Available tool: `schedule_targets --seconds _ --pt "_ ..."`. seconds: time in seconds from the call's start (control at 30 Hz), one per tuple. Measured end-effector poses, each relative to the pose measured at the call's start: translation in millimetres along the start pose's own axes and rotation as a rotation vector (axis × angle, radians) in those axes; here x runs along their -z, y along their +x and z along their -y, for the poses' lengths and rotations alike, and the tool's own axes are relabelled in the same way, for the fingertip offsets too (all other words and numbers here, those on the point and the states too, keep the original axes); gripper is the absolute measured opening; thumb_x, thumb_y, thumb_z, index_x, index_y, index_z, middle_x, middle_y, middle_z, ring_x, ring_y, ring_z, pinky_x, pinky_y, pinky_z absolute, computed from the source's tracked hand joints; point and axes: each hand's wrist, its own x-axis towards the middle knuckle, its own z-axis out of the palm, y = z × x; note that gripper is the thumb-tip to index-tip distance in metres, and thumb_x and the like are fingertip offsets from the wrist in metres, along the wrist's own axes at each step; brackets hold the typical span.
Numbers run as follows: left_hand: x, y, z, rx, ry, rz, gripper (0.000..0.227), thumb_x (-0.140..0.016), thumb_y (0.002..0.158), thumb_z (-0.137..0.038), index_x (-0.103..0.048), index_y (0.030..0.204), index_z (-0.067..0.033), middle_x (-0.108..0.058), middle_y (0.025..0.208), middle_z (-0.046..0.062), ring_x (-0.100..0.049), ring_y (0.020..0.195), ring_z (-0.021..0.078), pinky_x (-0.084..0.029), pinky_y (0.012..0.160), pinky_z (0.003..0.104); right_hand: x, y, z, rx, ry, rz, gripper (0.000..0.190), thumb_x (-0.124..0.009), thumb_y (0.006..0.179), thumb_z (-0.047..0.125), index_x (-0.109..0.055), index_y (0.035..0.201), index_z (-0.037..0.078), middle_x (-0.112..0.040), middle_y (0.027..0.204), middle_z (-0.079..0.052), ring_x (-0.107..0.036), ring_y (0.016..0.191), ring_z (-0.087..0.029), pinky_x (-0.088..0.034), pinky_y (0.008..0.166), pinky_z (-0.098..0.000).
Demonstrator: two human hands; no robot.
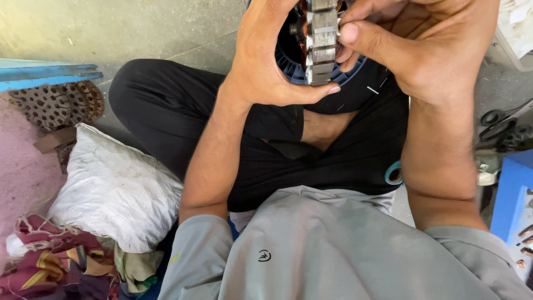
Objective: The person sits on the floor and repeatedly cuts small rectangular pieces of white insulating material using scissors. They then insert each piece into the slots of a motor stator assembly resting on their lap. The person continues this process, cutting and inserting multiple pieces into the stator slots.
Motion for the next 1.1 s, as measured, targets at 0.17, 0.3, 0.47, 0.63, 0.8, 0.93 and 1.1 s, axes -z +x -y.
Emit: schedule_targets --seconds 0.17,0.3,0.47,0.63,0.8,0.93,1.1 --pt "0.2 0.4 -0.1 -0.002 0.008 -0.004 0.104 -0.107 0.075 -0.040 -0.041 0.152 -0.0161 -0.054 0.137 0.005 -0.056 0.126 0.0236 -0.048 0.107 0.036 -1.3 3.8 2.0 0.041 -0.041 0.029 0.007 -0.071 0.111 -0.017 -0.065 0.112 -0.012 -0.072 0.104 -0.021 -0.076 0.088 -0.024 -0.068 0.080 -0.0327" --pt "-0.8 1.1 -0.7 -0.008 -0.019 -0.016 0.106 -0.110 0.076 -0.039 -0.040 0.152 -0.0160 -0.053 0.141 0.006 -0.056 0.127 0.0245 -0.048 0.108 0.036 -9.7 5.2 13.4 -0.036 -0.056 -0.028 0.009 -0.073 0.107 -0.014 -0.066 0.112 -0.009 -0.072 0.100 -0.018 -0.075 0.084 -0.020 -0.066 0.078 -0.0292" --pt "2.4 0.8 -1.3 0.014 -0.041 -0.014 0.105 -0.108 0.075 -0.037 -0.041 0.153 -0.0169 -0.053 0.140 0.005 -0.057 0.129 0.0231 -0.048 0.107 0.035 -23.0 6.6 25.3 0.037 -0.179 -0.077 0.009 -0.075 0.099 -0.012 -0.067 0.104 -0.009 -0.070 0.093 -0.015 -0.072 0.080 -0.019 -0.059 0.070 -0.0248" --pt "0.5 3.2 2.2 -0.022 -0.081 -0.022 0.106 -0.110 0.077 -0.037 -0.040 0.153 -0.0158 -0.051 0.140 0.006 -0.056 0.130 0.0228 -0.048 0.111 0.036 -13.7 18.5 19.5 0.341 -0.458 0.088 0.012 -0.078 0.098 -0.017 -0.068 0.105 -0.015 -0.069 0.094 -0.023 -0.068 0.077 -0.023 -0.050 0.065 -0.0259" --pt "2.0 2.2 0.7 -0.001 -0.061 -0.008 0.106 -0.111 0.076 -0.038 -0.041 0.153 -0.0154 -0.053 0.139 0.005 -0.056 0.128 0.0223 -0.049 0.109 0.036 -9.3 19.8 13.0 0.133 -0.300 0.044 0.005 -0.075 0.097 -0.008 -0.072 0.102 -0.007 -0.071 0.086 -0.012 -0.069 0.072 -0.013 -0.051 0.058 -0.0201" --pt "2.8 2.9 0.0 -0.002 -0.077 -0.023 0.103 -0.109 0.073 -0.036 -0.043 0.150 -0.0161 -0.055 0.137 0.005 -0.059 0.126 0.0216 -0.049 0.105 0.035 -1.9 23.2 7.0 0.393 -0.463 0.121 0.008 -0.078 0.098 -0.009 -0.073 0.103 -0.005 -0.072 0.091 -0.014 -0.069 0.077 -0.018 -0.051 0.064 -0.0250" --pt "5.1 2.9 -2.6 -0.008 -0.063 -0.027 0.103 -0.111 0.073 -0.037 -0.044 0.149 -0.0141 -0.057 0.139 0.005 -0.059 0.125 0.0232 -0.050 0.107 0.036 3.1 27.2 2.7 0.663 -0.643 0.212 0.013 -0.078 0.097 -0.012 -0.074 0.108 -0.005 -0.072 0.099 -0.016 -0.068 0.084 -0.024 -0.051 0.073 -0.0307"
